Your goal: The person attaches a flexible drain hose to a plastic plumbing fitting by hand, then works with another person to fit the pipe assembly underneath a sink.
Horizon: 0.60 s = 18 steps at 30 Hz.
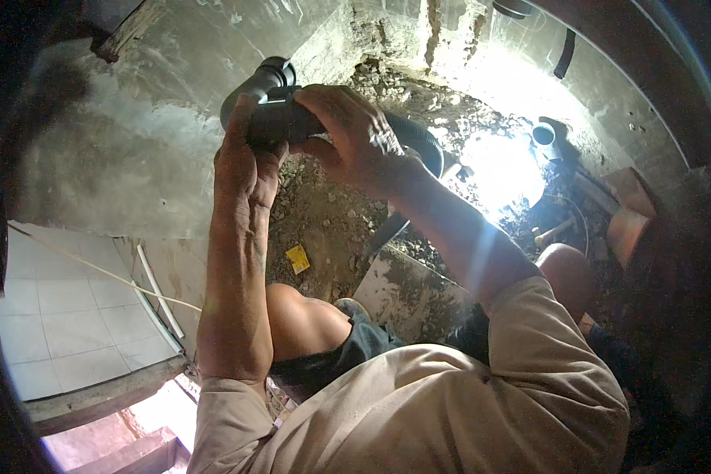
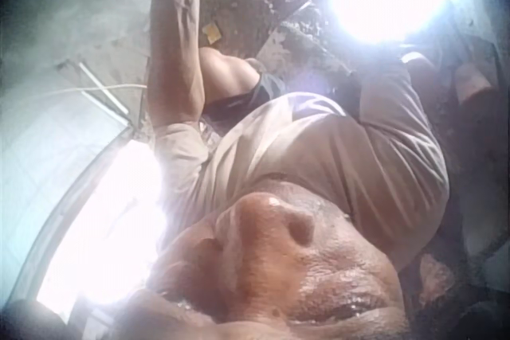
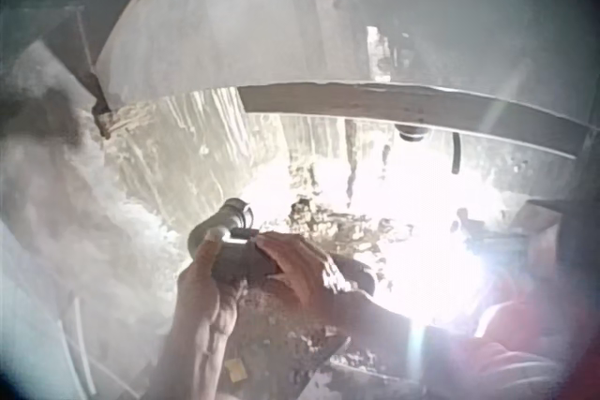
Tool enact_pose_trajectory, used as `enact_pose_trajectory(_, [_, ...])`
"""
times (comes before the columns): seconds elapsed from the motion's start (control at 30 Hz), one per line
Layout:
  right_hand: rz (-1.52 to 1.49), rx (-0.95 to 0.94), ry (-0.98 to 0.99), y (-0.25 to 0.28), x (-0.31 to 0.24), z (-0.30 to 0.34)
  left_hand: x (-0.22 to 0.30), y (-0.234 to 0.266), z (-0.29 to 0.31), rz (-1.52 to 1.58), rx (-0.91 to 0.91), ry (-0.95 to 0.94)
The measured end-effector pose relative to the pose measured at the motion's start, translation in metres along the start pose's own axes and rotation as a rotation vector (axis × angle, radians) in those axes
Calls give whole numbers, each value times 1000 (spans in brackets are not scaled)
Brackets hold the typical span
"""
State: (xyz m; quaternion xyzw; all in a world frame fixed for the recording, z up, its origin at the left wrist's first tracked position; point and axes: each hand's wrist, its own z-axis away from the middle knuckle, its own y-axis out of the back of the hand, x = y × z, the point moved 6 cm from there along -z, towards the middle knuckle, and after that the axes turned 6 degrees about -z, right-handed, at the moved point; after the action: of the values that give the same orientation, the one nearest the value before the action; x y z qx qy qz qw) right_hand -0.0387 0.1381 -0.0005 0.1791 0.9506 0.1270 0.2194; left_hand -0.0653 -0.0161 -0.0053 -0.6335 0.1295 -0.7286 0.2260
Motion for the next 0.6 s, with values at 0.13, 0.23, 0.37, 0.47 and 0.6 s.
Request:
enact_pose_trajectory(0.13, [-413,-147,-548,2,30,-3,6,-11,-3,10,-181,-131])
enact_pose_trajectory(0.23, [-774,-203,-990,-3,47,6,9,-27,7,-83,-355,-109])
enact_pose_trajectory(0.37, [-967,-219,-1338,-3,45,19,1,-21,9,-102,-251,-75])
enact_pose_trajectory(0.47, [-121,37,-402,23,10,-3,2,-14,2,-113,-83,-115])
enact_pose_trajectory(0.6, [36,-50,-121,3,-6,3,4,-8,3,-38,44,-24])
